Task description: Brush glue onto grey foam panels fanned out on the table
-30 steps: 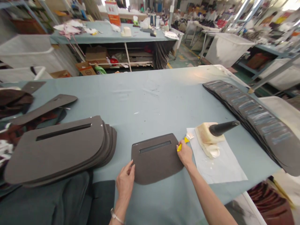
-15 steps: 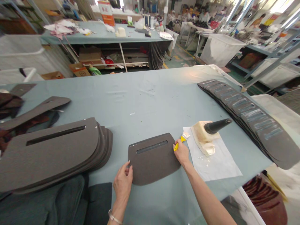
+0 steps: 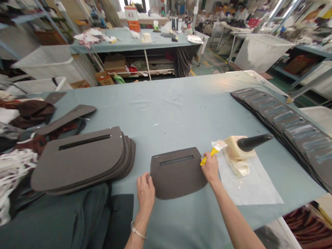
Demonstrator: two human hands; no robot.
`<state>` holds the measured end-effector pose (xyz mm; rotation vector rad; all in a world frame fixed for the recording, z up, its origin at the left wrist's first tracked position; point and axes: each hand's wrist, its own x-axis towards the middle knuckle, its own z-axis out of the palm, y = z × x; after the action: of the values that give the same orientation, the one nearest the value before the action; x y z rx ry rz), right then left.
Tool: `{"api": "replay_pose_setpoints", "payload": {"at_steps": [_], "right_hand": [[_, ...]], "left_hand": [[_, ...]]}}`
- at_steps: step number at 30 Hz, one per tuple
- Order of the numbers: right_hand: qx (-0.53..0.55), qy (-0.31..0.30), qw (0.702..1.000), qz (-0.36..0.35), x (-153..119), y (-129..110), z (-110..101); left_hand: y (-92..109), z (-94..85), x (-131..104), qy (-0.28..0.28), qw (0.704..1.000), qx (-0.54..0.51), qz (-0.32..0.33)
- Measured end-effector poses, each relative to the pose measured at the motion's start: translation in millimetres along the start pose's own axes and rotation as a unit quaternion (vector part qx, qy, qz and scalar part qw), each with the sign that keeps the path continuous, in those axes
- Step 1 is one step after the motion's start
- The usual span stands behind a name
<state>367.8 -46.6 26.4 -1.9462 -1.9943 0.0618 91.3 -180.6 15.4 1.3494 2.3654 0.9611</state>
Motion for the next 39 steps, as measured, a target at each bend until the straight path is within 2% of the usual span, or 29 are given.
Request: {"api": "replay_pose_setpoints", "payload": {"at_steps": [5,10,13,15,18,21,23,25,28,31,34,36,39], "right_hand": [[0.083,-0.023,0.994,-0.067,9,-11,16],[0.08,-0.036,0.993,-0.081,14,-10,34],[0.078,-0.036,0.993,-0.081,19,-10,38],[0.078,-0.037,0.994,-0.073,23,-12,37],[0.102,-0.031,0.992,-0.07,23,-14,30],[0.124,0.0,0.99,-0.064,14,-11,20],[0.125,0.018,0.99,-0.057,4,-7,13],[0.13,0.026,0.99,-0.057,-7,-3,8],[0.149,0.036,0.986,-0.064,-23,-4,5],[0.183,0.036,0.98,-0.073,-34,-16,6],[0.236,0.024,0.967,-0.093,-45,-45,4],[0.284,-0.002,0.953,-0.105,-56,-72,-3],[0.364,-0.096,0.918,-0.126,-80,-117,-22]], "left_hand": [[27,9.4,13,-0.022,0.993,0.06,0.104],[30,19.7,14,-0.047,0.977,0.17,0.122],[29,20.4,18,-0.048,0.979,0.156,0.122],[30,12.6,22,-0.046,0.986,0.113,0.116],[30,-21.1,20,-0.027,0.994,0.065,0.088],[18,-82.7,3,0.024,0.996,0.086,0.003],[2,-131.5,-11,0.05,0.99,0.106,-0.078],[-18,-176.6,-23,0.089,0.974,0.165,-0.13],[-51,-222.4,-36,0.169,0.944,0.253,-0.13],[-80,-238.9,-47,0.171,0.93,0.306,-0.112],[-92,-236.4,-54,0.134,0.951,0.248,-0.128],[-86,-227.2,-56,0.125,0.966,0.174,-0.143],[-57,-200.5,-56,0.103,0.982,0.064,-0.142]]}}
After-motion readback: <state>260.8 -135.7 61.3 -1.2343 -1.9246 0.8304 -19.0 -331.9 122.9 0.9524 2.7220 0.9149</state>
